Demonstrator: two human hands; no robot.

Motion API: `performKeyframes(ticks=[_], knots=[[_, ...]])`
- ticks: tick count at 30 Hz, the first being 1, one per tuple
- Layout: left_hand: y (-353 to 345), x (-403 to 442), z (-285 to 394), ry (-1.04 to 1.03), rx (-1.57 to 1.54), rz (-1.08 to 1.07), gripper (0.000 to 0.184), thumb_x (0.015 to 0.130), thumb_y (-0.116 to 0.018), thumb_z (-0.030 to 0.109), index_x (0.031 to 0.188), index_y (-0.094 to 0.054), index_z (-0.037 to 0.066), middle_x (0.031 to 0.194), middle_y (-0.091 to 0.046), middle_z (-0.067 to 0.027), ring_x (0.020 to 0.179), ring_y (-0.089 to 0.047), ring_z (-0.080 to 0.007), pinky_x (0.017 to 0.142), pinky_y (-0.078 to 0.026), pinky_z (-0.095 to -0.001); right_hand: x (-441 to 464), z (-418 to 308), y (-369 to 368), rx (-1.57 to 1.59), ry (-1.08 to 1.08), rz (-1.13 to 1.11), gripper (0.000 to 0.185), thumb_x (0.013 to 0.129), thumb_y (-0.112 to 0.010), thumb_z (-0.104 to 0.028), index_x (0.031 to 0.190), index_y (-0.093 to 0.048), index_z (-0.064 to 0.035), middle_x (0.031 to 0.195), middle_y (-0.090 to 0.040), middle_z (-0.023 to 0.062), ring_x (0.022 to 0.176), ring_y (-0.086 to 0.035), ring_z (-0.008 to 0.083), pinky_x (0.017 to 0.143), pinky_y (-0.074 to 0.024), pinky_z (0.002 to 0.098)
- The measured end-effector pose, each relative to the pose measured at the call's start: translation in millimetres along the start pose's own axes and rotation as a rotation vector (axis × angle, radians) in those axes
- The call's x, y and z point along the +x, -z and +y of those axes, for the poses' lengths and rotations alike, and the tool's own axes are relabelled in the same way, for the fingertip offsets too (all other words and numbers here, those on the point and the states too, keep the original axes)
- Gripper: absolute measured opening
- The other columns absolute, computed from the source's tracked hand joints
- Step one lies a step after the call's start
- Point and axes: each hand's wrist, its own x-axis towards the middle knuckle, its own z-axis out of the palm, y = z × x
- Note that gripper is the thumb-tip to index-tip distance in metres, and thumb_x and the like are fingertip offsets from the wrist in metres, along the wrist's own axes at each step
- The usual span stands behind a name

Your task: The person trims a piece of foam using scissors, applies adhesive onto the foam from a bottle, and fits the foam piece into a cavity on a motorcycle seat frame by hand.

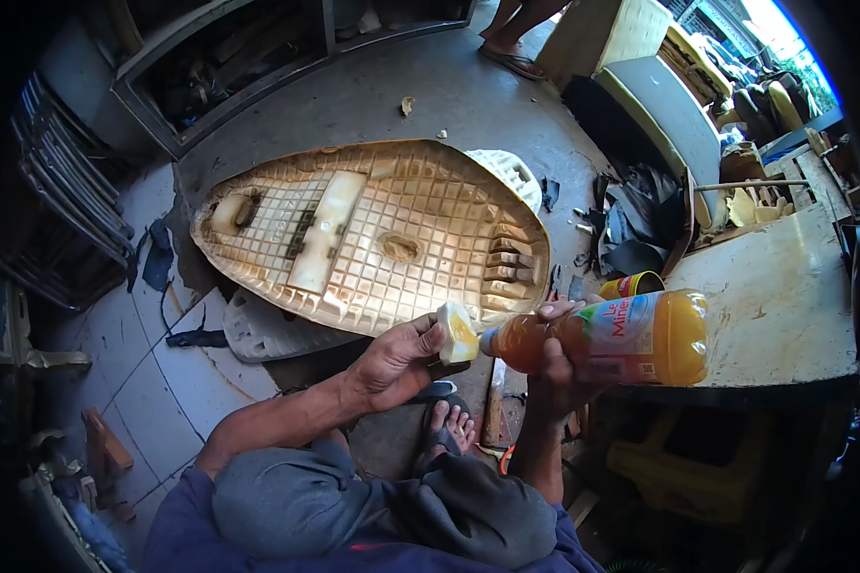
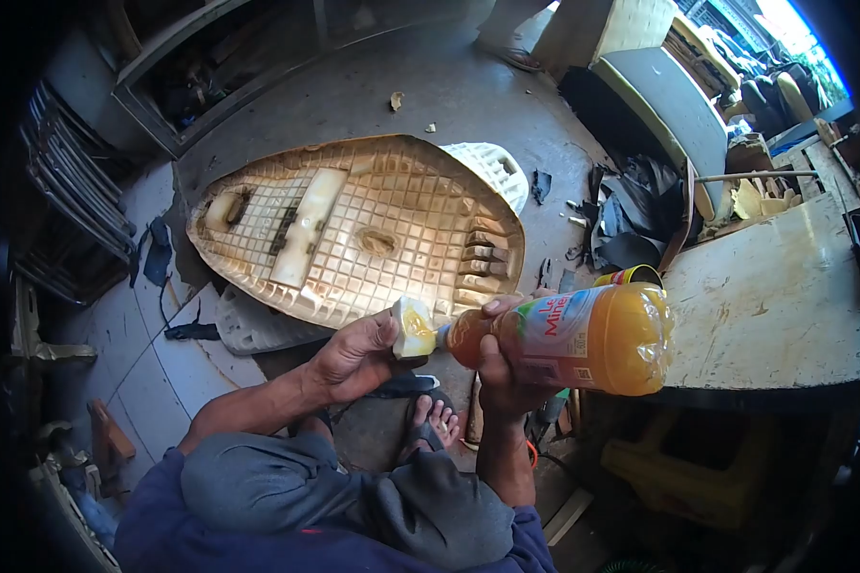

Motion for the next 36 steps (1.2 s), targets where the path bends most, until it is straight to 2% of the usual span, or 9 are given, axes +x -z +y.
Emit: performKeyframes(ticks=[3, 6, 12, 14, 16, 22, 25, 30, 36], knots=[[3, -2, -3, 0.017, 0.03, 0.009, 0.057, 0.098, -0.061, 0.029, 0.142, -0.041, -0.001, 0.137, -0.055, -0.0107, 0.128, -0.052, -0.0211, 0.113, -0.038, -0.0392, -3, -4, 1, 0.272, 0.015, -0.045, 0.074, 0.074, -0.071, -0.002, 0.136, -0.031, 0.0025, 0.112, -0.053, 0.0159, 0.096, -0.062, 0.0264, 0.09, -0.0508, 0.0424], [-2, 2, 6, 0.0, 0.018, -0.036, 0.058, 0.098, -0.062, 0.029, 0.143, -0.041, 0.0, 0.137, -0.055, -0.0109, 0.13, -0.051, -0.0214, 0.114, -0.038, -0.0396, -7, -9, -6, 0.056, 0.031, -0.153, 0.076, 0.074, -0.071, -0.002, 0.138, -0.029, 0.0018, 0.115, -0.053, 0.0156, 0.096, -0.063, 0.0267, 0.091, -0.0505, 0.043], [-3, -17, 25, -0.118, 0.117, -0.013, 0.07, 0.092, -0.069, 0.033, 0.145, -0.038, 0.0, 0.139, -0.053, -0.0127, 0.129, -0.052, -0.0237, 0.112, -0.04, -0.039, 26, 6, 27, 0.034, -0.111, 0.239, 0.052, 0.085, -0.07, -0.017, 0.126, -0.043, -0.0002, 0.095, -0.062, 0.0144, 0.086, -0.067, 0.0247, 0.083, -0.0579, 0.0394], [0, -20, 30, -0.115, 0.099, -0.025, 0.071, 0.091, -0.071, 0.031, 0.146, -0.037, 0.0, 0.14, -0.052, -0.0133, 0.13, -0.052, -0.0249, 0.113, -0.04, -0.042, 34, 12, 60, 0.708, -0.541, 0.393, 0.042, 0.092, -0.066, -0.033, 0.113, -0.051, 0.0002, 0.091, -0.064, 0.0133, 0.084, -0.068, 0.0269, 0.081, -0.0593, 0.0423], [0, -22, 37, -0.257, 0.044, -0.012, 0.07, 0.091, -0.07, 0.03, 0.146, -0.037, 0.001, 0.141, -0.051, -0.0145, 0.131, -0.051, -0.027, 0.114, -0.041, -0.0461, 39, 13, 89, 0.92, -0.699, 0.45, 0.049, 0.094, -0.064, -0.044, 0.106, -0.053, 0.0025, 0.094, -0.063, 0.0149, 0.085, -0.068, 0.029, 0.077, -0.0634, 0.0388], [11, -48, 83, -0.501, -0.076, -0.04, 0.06, 0.099, -0.06, 0.026, 0.148, -0.035, 0.002, 0.146, -0.046, -0.0187, 0.134, -0.048, -0.0332, 0.112, -0.042, -0.0474, -38, 33, 180, 0.932, -0.954, 0.596, 0.054, 0.094, -0.063, -0.046, 0.106, -0.053, 0.0053, 0.09, -0.062, 0.0179, 0.076, -0.067, 0.0263, 0.068, -0.0637, 0.0339], [21, -53, 94, -0.512, -0.068, -0.026, 0.058, 0.1, -0.06, 0.028, 0.146, -0.037, 0.003, 0.142, -0.048, -0.0204, 0.128, -0.052, -0.035, 0.108, -0.045, -0.048, -80, 19, 227, 0.336, -1.385, 0.479, 0.05, 0.091, -0.069, -0.041, 0.106, -0.055, 0.0046, 0.083, -0.068, 0.0149, 0.058, -0.068, 0.0231, 0.052, -0.0607, 0.0324], [31, -52, 110, -0.464, -0.081, 0.017, 0.052, 0.1, -0.059, 0.025, 0.144, -0.041, 0.004, 0.14, -0.05, -0.022, 0.125, -0.054, -0.0352, 0.105, -0.049, -0.0466, -76, -40, 289, -0.642, -1.45, -0.395, 0.085, 0.074, -0.084, -0.033, 0.144, -0.046, -0.0028, 0.122, -0.064, 0.0115, 0.102, -0.067, 0.0251, 0.089, -0.0515, 0.0352], [27, -35, 100, -0.427, -0.062, 0.04, 0.055, 0.1, -0.059, 0.024, 0.146, -0.038, 0.001, 0.141, -0.048, -0.025, 0.123, -0.055, -0.0363, 0.104, -0.049, -0.0461, -6, -62, 312, -1.851, -1.399, -0.934, 0.061, 0.081, -0.071, -0.036, 0.136, -0.057, -0.0131, 0.126, -0.065, 0.0123, 0.113, -0.061, 0.0386, 0.099, -0.0472, 0.0466]])
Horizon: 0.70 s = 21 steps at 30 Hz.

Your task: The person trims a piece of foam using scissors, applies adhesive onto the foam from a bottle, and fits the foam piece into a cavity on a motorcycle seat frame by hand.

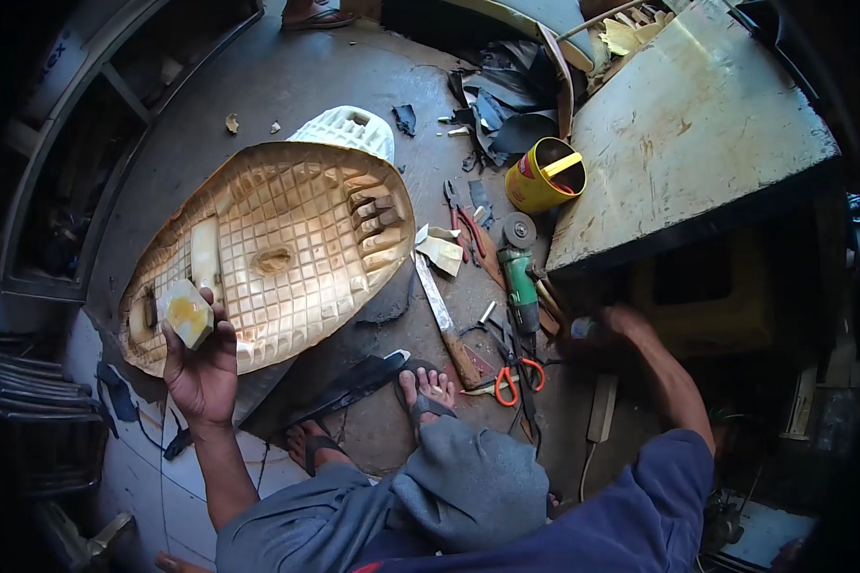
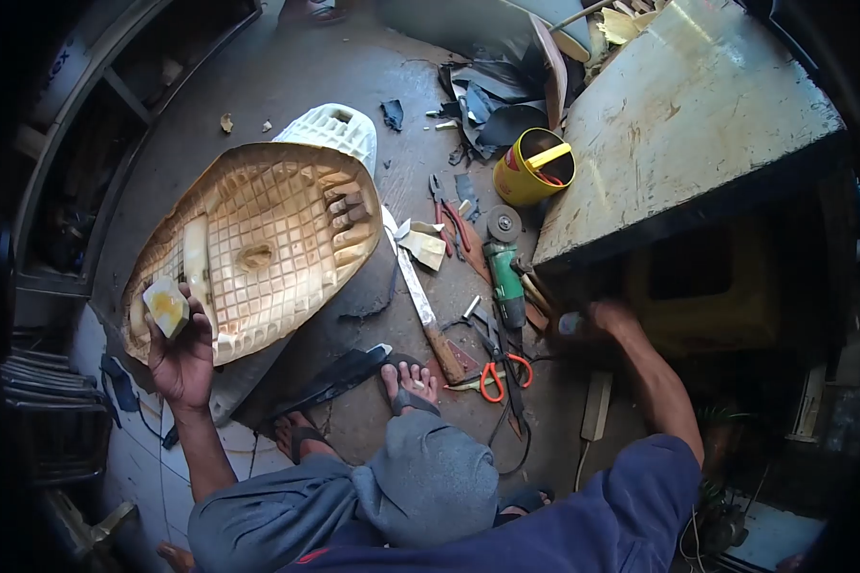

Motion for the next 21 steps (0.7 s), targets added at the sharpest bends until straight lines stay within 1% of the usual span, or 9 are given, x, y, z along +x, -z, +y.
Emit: performKeyframes(ticks=[4, 6, 7, 8, 10, 17, 18, 20, 21], knots=[[-7, -2, -7, 0.042, 0.065, 0.024, 0.056, 0.102, -0.056, 0.027, 0.146, -0.036, -0.001, 0.141, -0.048, -0.0255, 0.12, -0.056, -0.0367, 0.101, -0.05, -0.0467, 111, 47, -61, -0.161, 0.071, 0.563, 0.057, 0.083, -0.07, -0.036, 0.134, -0.058, -0.0126, 0.126, -0.064, 0.0129, 0.115, -0.06, 0.0382, 0.1, -0.0453, 0.0478], [-5, -7, -3, 0.03, 0.101, 0.049, 0.056, 0.101, -0.057, 0.027, 0.146, -0.037, -0.001, 0.14, -0.049, -0.0253, 0.12, -0.056, -0.0364, 0.101, -0.05, -0.0464, 147, 59, -83, -0.179, 0.1, 0.767, 0.055, 0.084, -0.069, -0.036, 0.133, -0.059, -0.0124, 0.126, -0.064, 0.0132, 0.116, -0.059, 0.0379, 0.101, -0.0443, 0.0484], [-4, -7, -1, 0.029, 0.121, 0.052, 0.056, 0.101, -0.057, 0.027, 0.146, -0.037, -0.001, 0.139, -0.05, -0.0251, 0.119, -0.056, -0.0361, 0.1, -0.051, -0.046, 154, 59, -87, -0.176, 0.108, 0.825, 0.054, 0.084, -0.069, -0.036, 0.132, -0.059, -0.0123, 0.126, -0.064, 0.0134, 0.116, -0.059, 0.0378, 0.101, -0.0439, 0.0487], [-4, -8, -1, 0.03, 0.13, 0.055, 0.056, 0.101, -0.057, 0.027, 0.146, -0.037, -0.001, 0.139, -0.05, -0.0251, 0.119, -0.056, -0.0361, 0.1, -0.051, -0.046, 161, 63, -90, -0.178, 0.116, 0.863, 0.053, 0.084, -0.068, -0.036, 0.132, -0.06, -0.0122, 0.126, -0.064, 0.0135, 0.117, -0.058, 0.0377, 0.102, -0.0434, 0.049], [-1, -10, -2, 0.041, 0.108, 0.063, 0.053, 0.1, -0.06, 0.026, 0.144, -0.042, 0.004, 0.141, -0.05, -0.0241, 0.122, -0.055, -0.0357, 0.101, -0.049, -0.0464, 170, 64, -93, -0.174, 0.125, 0.935, 0.051, 0.085, -0.068, -0.036, 0.13, -0.06, -0.012, 0.126, -0.063, 0.0138, 0.118, -0.057, 0.0375, 0.103, -0.0424, 0.0496], [6, -9, -11, 0.088, 0.09, 0.089, 0.056, 0.1, -0.059, 0.027, 0.146, -0.039, 0.002, 0.14, -0.05, -0.0235, 0.121, -0.055, -0.0358, 0.1, -0.05, -0.0469, 180, 71, -107, -0.171, 0.145, 1.071, 0.045, 0.088, -0.065, -0.035, 0.126, -0.063, -0.0112, 0.126, -0.062, 0.0149, 0.12, -0.054, 0.0367, 0.105, -0.0391, 0.0518], [4, -10, -12, 0.086, 0.097, 0.113, 0.056, 0.1, -0.059, 0.027, 0.145, -0.039, 0.0, 0.138, -0.052, -0.0236, 0.119, -0.057, -0.0358, 0.099, -0.05, -0.0468, 182, 73, -109, -0.173, 0.152, 1.083, 0.044, 0.088, -0.065, -0.035, 0.126, -0.064, -0.0111, 0.126, -0.062, 0.0151, 0.121, -0.054, 0.0366, 0.106, -0.0386, 0.0521], [2, -9, -12, 0.107, 0.1, 0.121, 0.057, 0.1, -0.059, 0.028, 0.145, -0.038, -0.001, 0.136, -0.053, -0.0236, 0.117, -0.059, -0.0359, 0.098, -0.051, -0.0467, 184, 76, -116, -0.261, 0.181, 1.084, 0.043, 0.089, -0.064, -0.035, 0.125, -0.064, -0.0109, 0.126, -0.061, 0.0154, 0.122, -0.053, 0.0363, 0.107, -0.0376, 0.0527], [6, -10, -10, 0.101, 0.118, 0.118, 0.057, 0.1, -0.059, 0.028, 0.145, -0.038, 0.0, 0.138, -0.052, -0.0231, 0.119, -0.058, -0.0355, 0.098, -0.051, -0.0465, 177, 77, -117, -0.41, 0.239, 1.038, 0.04, 0.091, -0.061, -0.033, 0.125, -0.064, -0.0115, 0.125, -0.061, 0.0158, 0.123, -0.052, 0.0362, 0.108, -0.0351, 0.0554]])
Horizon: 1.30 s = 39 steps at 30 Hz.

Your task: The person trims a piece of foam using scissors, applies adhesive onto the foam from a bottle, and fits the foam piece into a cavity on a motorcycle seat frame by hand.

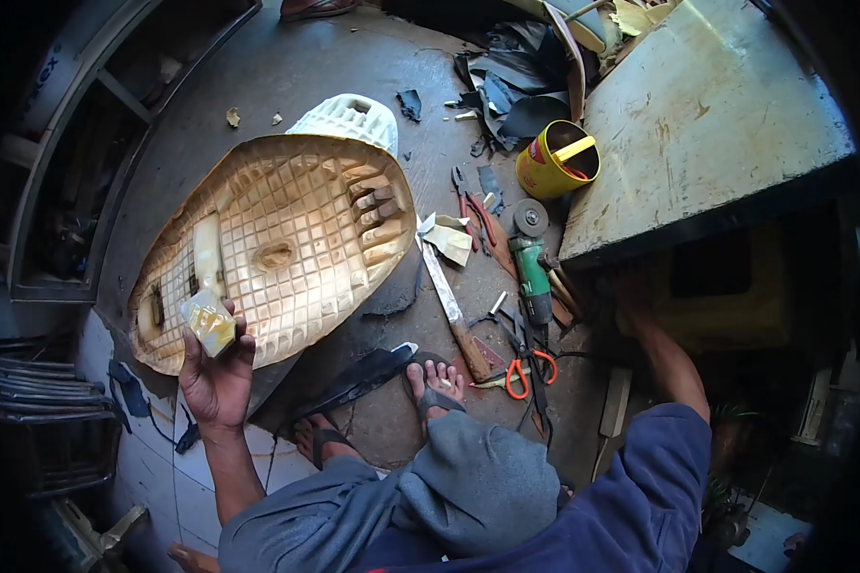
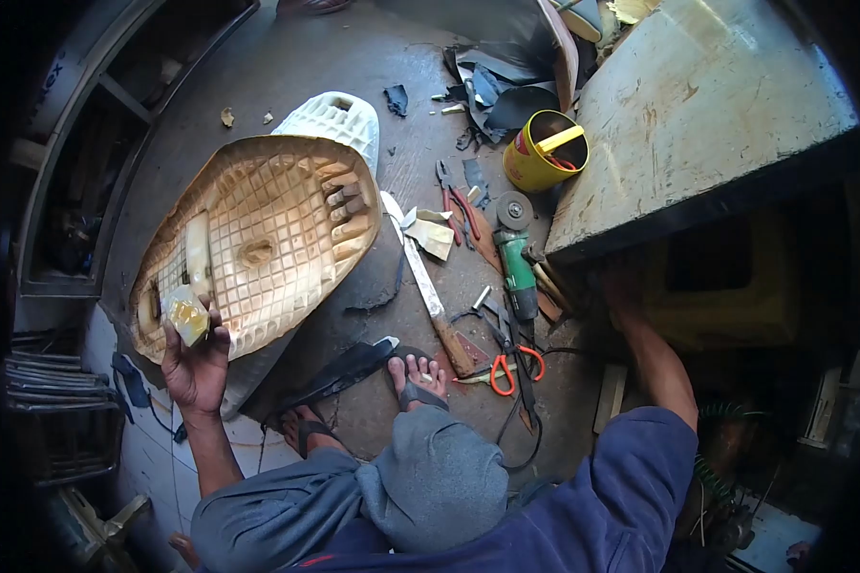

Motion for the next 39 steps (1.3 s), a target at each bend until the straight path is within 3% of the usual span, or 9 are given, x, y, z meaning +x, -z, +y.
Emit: performKeyframes(ticks=[19, 22, 25, 28, 30, 33, 35, 37, 39], knots=[[9, -2, -4, 0.024, 0.068, -0.021, 0.053, 0.101, -0.058, 0.029, 0.143, -0.041, 0.002, 0.136, -0.053, -0.0207, 0.118, -0.058, -0.0334, 0.098, -0.05, -0.045, 21, -11, 34, 0.331, -0.184, -0.03, 0.054, 0.091, -0.057, -0.048, 0.125, -0.063, -0.0068, 0.134, -0.056, 0.0176, 0.128, -0.045, 0.0378, 0.112, -0.0283, 0.0537], [7, -3, -4, 0.025, 0.065, -0.03, 0.053, 0.101, -0.059, 0.029, 0.143, -0.041, 0.002, 0.135, -0.054, -0.0209, 0.118, -0.058, -0.0332, 0.098, -0.05, -0.0449, 23, -14, 42, 0.17, -0.061, -0.19, 0.051, 0.093, -0.055, -0.046, 0.124, -0.063, -0.0068, 0.136, -0.055, 0.0165, 0.13, -0.044, 0.0377, 0.114, -0.0269, 0.0534], [7, -3, -5, 0.013, 0.071, -0.021, 0.053, 0.101, -0.059, 0.029, 0.143, -0.041, 0.002, 0.134, -0.055, -0.021, 0.117, -0.059, -0.0331, 0.097, -0.051, -0.0449, 18, -17, 48, 0.075, -0.057, 0.147, 0.037, 0.09, -0.054, -0.03, 0.12, -0.066, -0.0126, 0.122, -0.063, 0.0137, 0.122, -0.053, 0.032, 0.107, -0.0347, 0.056], [6, -4, -4, -0.009, 0.069, 0.027, 0.056, 0.099, -0.061, 0.03, 0.144, -0.041, 0.002, 0.135, -0.055, -0.0206, 0.115, -0.059, -0.0339, 0.095, -0.051, -0.045, 12, -23, 12, 0.037, 0.027, -0.128, 0.037, 0.091, -0.052, -0.027, 0.122, -0.065, -0.012, 0.123, -0.063, 0.011, 0.122, -0.053, 0.0313, 0.106, -0.0356, 0.0545], [4, -5, -6, 0.006, 0.063, 0.027, 0.057, 0.098, -0.062, 0.029, 0.144, -0.041, 0.003, 0.136, -0.054, -0.0209, 0.116, -0.059, -0.0346, 0.095, -0.051, -0.0453, 3, -47, -5, -0.125, -0.087, 0.146, 0.032, 0.093, -0.05, -0.024, 0.116, -0.069, -0.0127, 0.12, -0.064, 0.012, 0.123, -0.052, 0.0293, 0.105, -0.0362, 0.0541], [5, -5, -8, 0.012, 0.047, 0.052, 0.057, 0.098, -0.063, 0.027, 0.144, -0.042, 0.003, 0.137, -0.053, -0.021, 0.116, -0.059, -0.035, 0.096, -0.052, -0.0456, 19, -103, 110, 0.078, 0.009, -0.567, 0.025, 0.088, -0.053, -0.017, 0.102, -0.073, -0.0126, 0.092, -0.072, 0.0137, 0.103, -0.067, 0.032, 0.103, -0.0358, 0.0569], [7, -1, -11, 0.007, 0.043, 0.072, 0.056, 0.098, -0.063, 0.027, 0.144, -0.042, 0.004, 0.138, -0.052, -0.0212, 0.116, -0.059, -0.0351, 0.096, -0.052, -0.0457, 47, -131, 144, 0.454, 0.054, -0.585, 0.021, 0.091, -0.05, -0.017, 0.096, -0.071, -0.0157, 0.081, -0.07, 0.0146, 0.073, -0.071, 0.0348, 0.067, -0.0541, 0.0487], [5, 4, -17, 0.037, 0.033, 0.057, 0.055, 0.098, -0.063, 0.028, 0.144, -0.043, 0.005, 0.137, -0.053, -0.0219, 0.117, -0.059, -0.0354, 0.096, -0.053, -0.0452, 85, -156, 152, 0.626, 0.041, -0.229, 0.019, 0.092, -0.05, -0.021, 0.098, -0.065, -0.0112, 0.087, -0.068, 0.0112, 0.078, -0.07, 0.0334, 0.06, -0.0537, 0.0479], [1, 8, -22, 0.039, 0.041, 0.06, 0.056, 0.098, -0.062, 0.028, 0.144, -0.041, 0.003, 0.136, -0.053, -0.0237, 0.117, -0.059, -0.0362, 0.097, -0.054, -0.0455, 136, -173, 135, 0.587, -0.021, 0.132, 0.015, 0.089, -0.057, -0.022, 0.097, -0.065, -0.0106, 0.094, -0.065, 0.0091, 0.095, -0.063, 0.0281, 0.078, -0.0497, 0.0439]])
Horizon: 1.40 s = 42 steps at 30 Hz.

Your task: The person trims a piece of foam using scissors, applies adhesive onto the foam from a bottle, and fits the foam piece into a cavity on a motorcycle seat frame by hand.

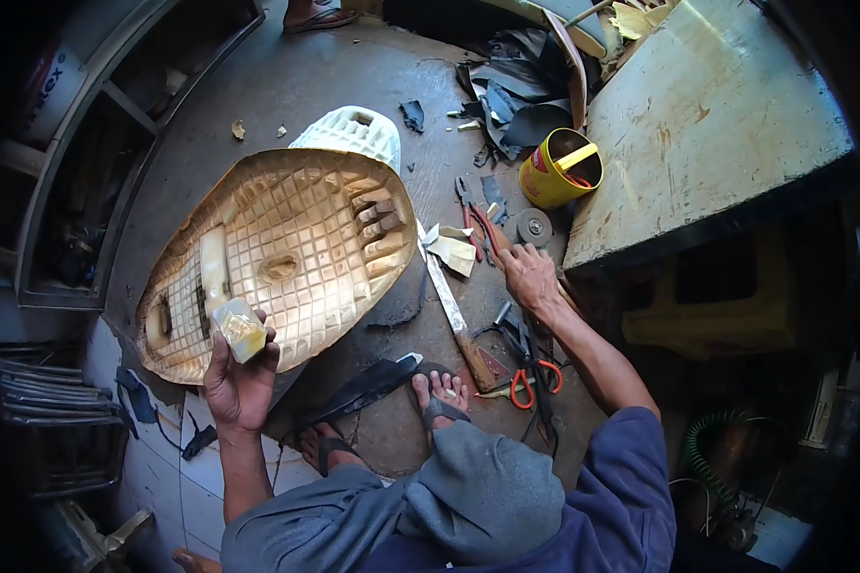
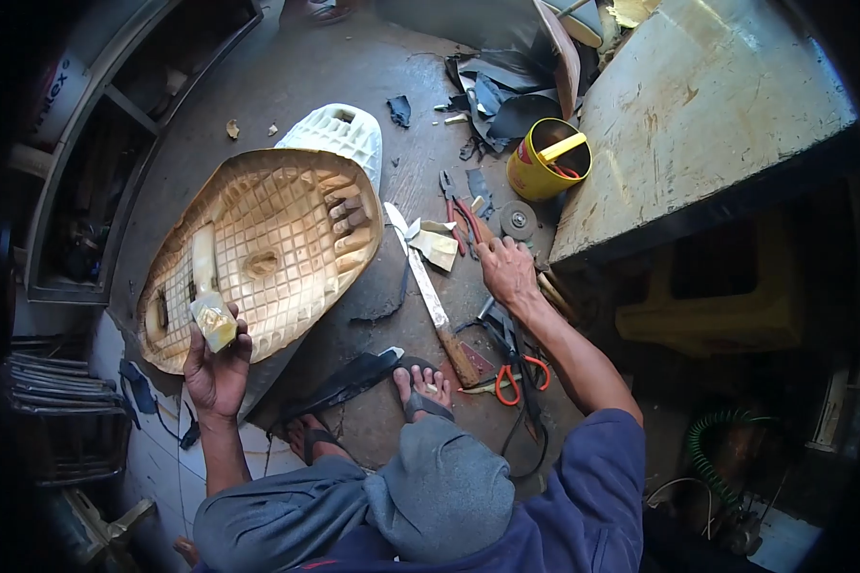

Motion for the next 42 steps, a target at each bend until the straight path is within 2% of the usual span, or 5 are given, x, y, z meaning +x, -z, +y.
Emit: performKeyframes(ticks=[6, 12, 19, 29, 42], knots=[[-12, -11, -2, 0.022, -0.004, -0.054, 0.06, 0.1, -0.058, 0.03, 0.146, -0.037, -0.002, 0.136, -0.052, -0.026, 0.118, -0.059, -0.037, 0.101, -0.052, -0.0458, 106, 6, -52, -0.281, -0.17, -0.065, 0.032, 0.097, -0.049, -0.03, 0.111, -0.073, -0.0129, 0.121, -0.066, 0.0096, 0.13, -0.049, 0.0285, 0.108, -0.0305, 0.0597], [-8, -20, 0, -0.019, 0.013, -0.019, 0.063, 0.098, -0.061, 0.031, 0.144, -0.037, -0.005, 0.135, -0.051, -0.0268, 0.118, -0.058, -0.0367, 0.099, -0.052, -0.045, 114, 20, -61, -0.322, -0.112, -0.126, 0.026, 0.092, -0.05, -0.022, 0.102, -0.073, -0.0119, 0.109, -0.07, 0.0107, 0.108, -0.061, 0.0276, 0.095, -0.0381, 0.0527], [-24, -6, -14, 0.052, 0.043, -0.099, 0.059, 0.097, -0.064, 0.026, 0.144, -0.039, -0.001, 0.132, -0.058, -0.0161, 0.125, -0.056, -0.0255, 0.109, -0.045, -0.04, 87, -66, 66, 0.923, -0.444, 0.468, 0.024, 0.093, -0.07, -0.015, 0.112, -0.068, -0.0002, 0.095, -0.069, 0.0056, 0.083, -0.065, 0.0111, 0.072, -0.0528, 0.0262], [-35, -1, -22, 0.094, 0.212, -0.178, 0.04, 0.099, -0.062, 0.015, 0.134, -0.05, -0.001, 0.127, -0.06, -0.0106, 0.12, -0.058, -0.0198, 0.106, -0.046, -0.0363, 76, -232, 177, 0.939, 0.454, 0.289, 0.03, 0.079, -0.073, -0.001, 0.108, -0.074, -0.0099, 0.093, -0.066, 0.0079, 0.084, -0.06, 0.0267, 0.073, -0.0492, 0.0363], [-27, -9, -25, 0.079, 0.2, -0.122, 0.028, 0.094, -0.068, 0.008, 0.12, -0.061, 0.002, 0.112, -0.067, -0.008, 0.106, -0.064, -0.0165, 0.095, -0.052, -0.0307, 71, -236, 176, 0.96, 0.472, 0.158, 0.022, 0.08, -0.072, 0.0, 0.1, -0.075, -0.0096, 0.087, -0.069, 0.0058, 0.079, -0.059, 0.024, 0.071, -0.0453, 0.0338]])
